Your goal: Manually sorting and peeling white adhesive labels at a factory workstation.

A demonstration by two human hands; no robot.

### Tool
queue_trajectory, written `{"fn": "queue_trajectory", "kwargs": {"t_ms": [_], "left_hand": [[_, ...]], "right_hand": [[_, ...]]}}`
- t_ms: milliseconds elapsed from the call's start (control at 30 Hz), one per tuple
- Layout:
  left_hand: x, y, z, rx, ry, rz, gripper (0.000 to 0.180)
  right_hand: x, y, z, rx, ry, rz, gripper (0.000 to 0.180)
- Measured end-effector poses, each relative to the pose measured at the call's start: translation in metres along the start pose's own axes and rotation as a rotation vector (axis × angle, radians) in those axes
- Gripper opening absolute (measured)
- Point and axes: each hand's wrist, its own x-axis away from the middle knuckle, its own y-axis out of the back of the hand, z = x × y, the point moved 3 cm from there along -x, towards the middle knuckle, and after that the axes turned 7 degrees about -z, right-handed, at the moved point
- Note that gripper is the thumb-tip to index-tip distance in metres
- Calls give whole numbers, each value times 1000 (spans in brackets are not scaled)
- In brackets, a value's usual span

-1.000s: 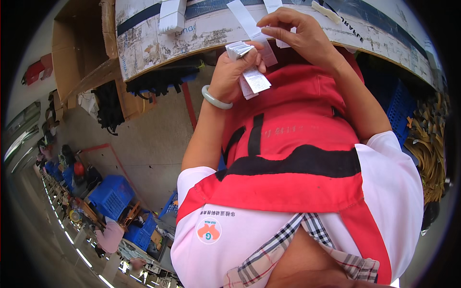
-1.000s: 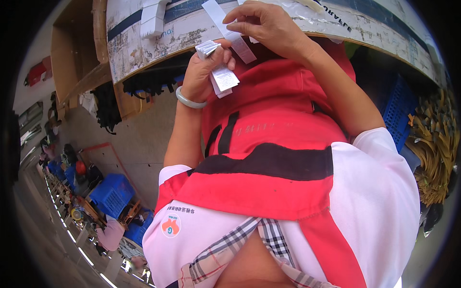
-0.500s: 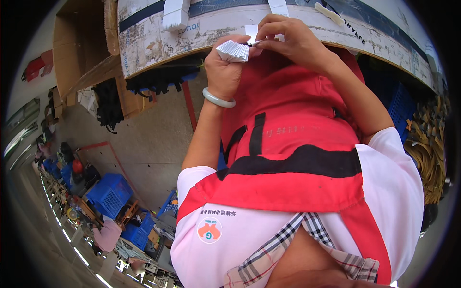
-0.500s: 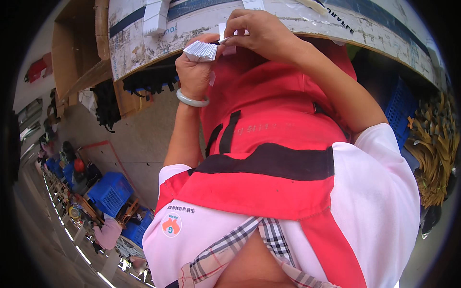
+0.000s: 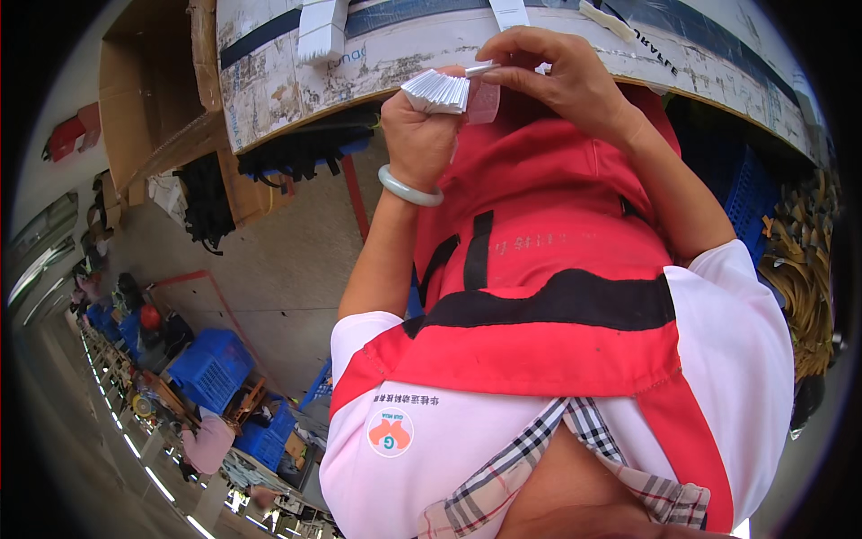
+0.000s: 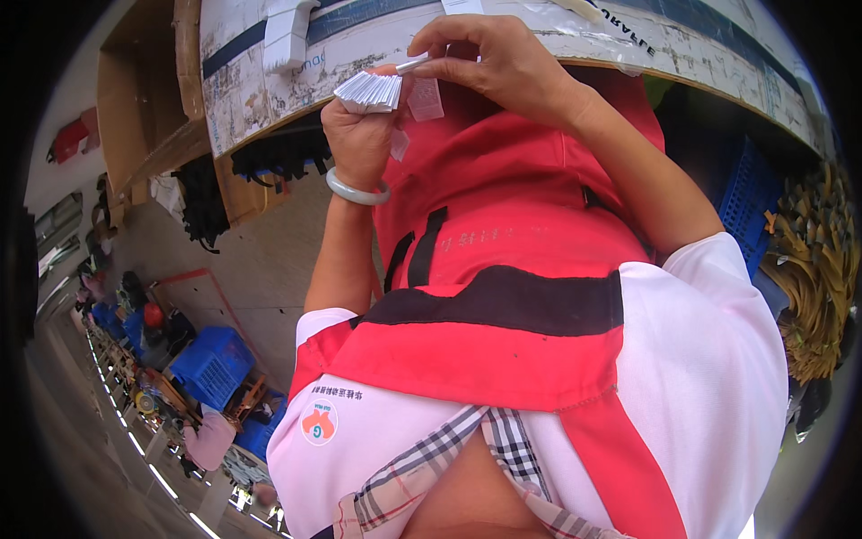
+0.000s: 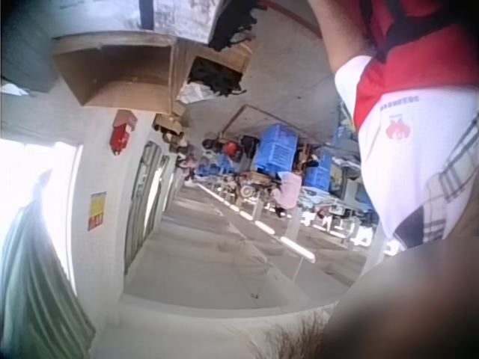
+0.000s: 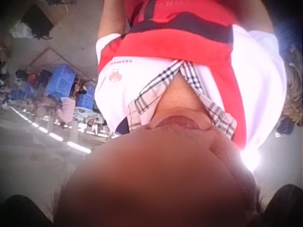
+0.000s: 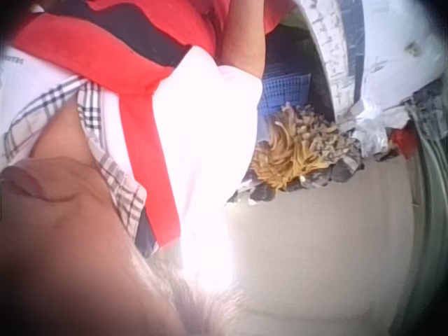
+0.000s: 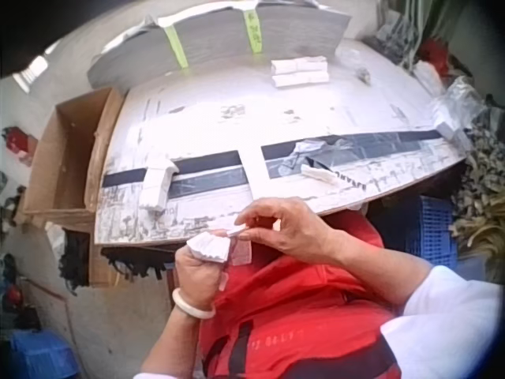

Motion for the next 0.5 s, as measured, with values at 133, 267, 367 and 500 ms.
{"fn": "queue_trajectory", "kwargs": {"t_ms": [133,267,367,500], "left_hand": [[-1,-9,-8,45,-3,26,17],[-1,-12,-7,52,-58,28,16],[-2,-10,-5,38,-34,34,15],[-3,-10,-2,54,-93,27,13]], "right_hand": [[1,2,-4,2,99,-47,17],[1,2,-6,-39,42,-19,18],[2,2,-7,-58,-32,1,19],[3,2,-5,-13,54,-35,19]]}}
